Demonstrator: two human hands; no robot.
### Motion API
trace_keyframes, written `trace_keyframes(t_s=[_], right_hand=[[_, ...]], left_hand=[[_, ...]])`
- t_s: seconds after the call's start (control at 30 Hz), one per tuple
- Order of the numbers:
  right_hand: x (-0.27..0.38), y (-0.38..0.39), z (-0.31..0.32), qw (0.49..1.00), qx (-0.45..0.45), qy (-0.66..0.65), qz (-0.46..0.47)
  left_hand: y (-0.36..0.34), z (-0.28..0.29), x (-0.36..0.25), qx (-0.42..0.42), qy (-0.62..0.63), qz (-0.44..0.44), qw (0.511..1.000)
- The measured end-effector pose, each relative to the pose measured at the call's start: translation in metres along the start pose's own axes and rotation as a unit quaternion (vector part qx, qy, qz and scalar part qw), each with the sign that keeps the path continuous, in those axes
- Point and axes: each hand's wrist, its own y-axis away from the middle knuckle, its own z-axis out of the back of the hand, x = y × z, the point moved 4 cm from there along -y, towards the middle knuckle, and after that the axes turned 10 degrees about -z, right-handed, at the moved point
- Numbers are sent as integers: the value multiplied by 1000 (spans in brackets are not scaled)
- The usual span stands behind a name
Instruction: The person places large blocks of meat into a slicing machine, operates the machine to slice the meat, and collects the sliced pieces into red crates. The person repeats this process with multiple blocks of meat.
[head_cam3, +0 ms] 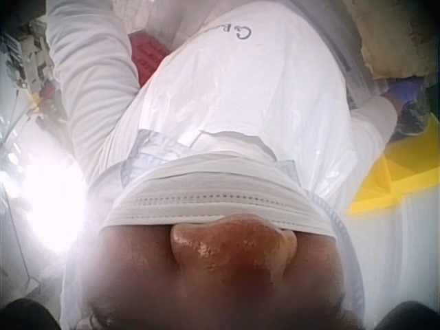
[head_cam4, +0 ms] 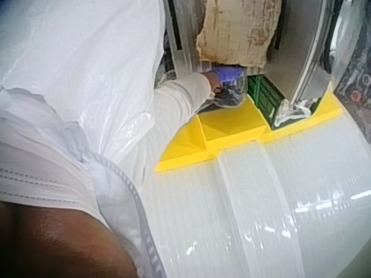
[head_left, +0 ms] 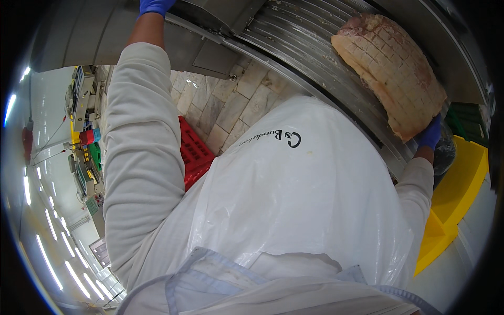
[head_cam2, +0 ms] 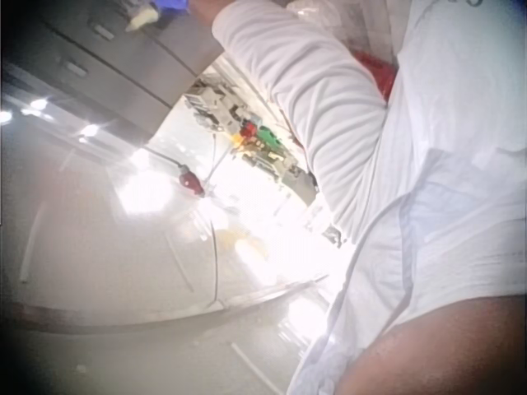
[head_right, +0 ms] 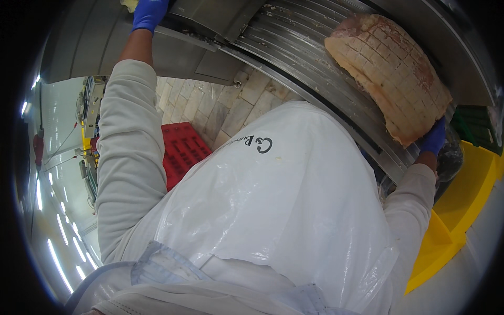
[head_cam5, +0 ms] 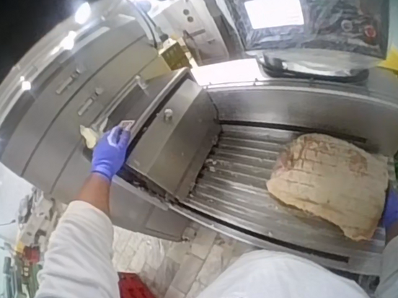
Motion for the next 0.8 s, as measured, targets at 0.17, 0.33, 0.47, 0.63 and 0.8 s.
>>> trace_keyframes(t_s=[0.17,0.33,0.47,0.63,0.8], right_hand=[[2,2,1,1000,-8,10,5],[3,2,-1,1000,-10,15,7],[3,4,0,1000,-15,17,7],[4,4,1,999,-19,24,12],[7,0,3,999,-20,35,30]], left_hand=[[1,-3,2,4,-3,2,1000],[3,-2,6,-13,1,-9,1000],[0,0,0,11,13,3,1000],[0,0,0,13,17,10,1000],[0,-5,6,2,15,2,1000]])
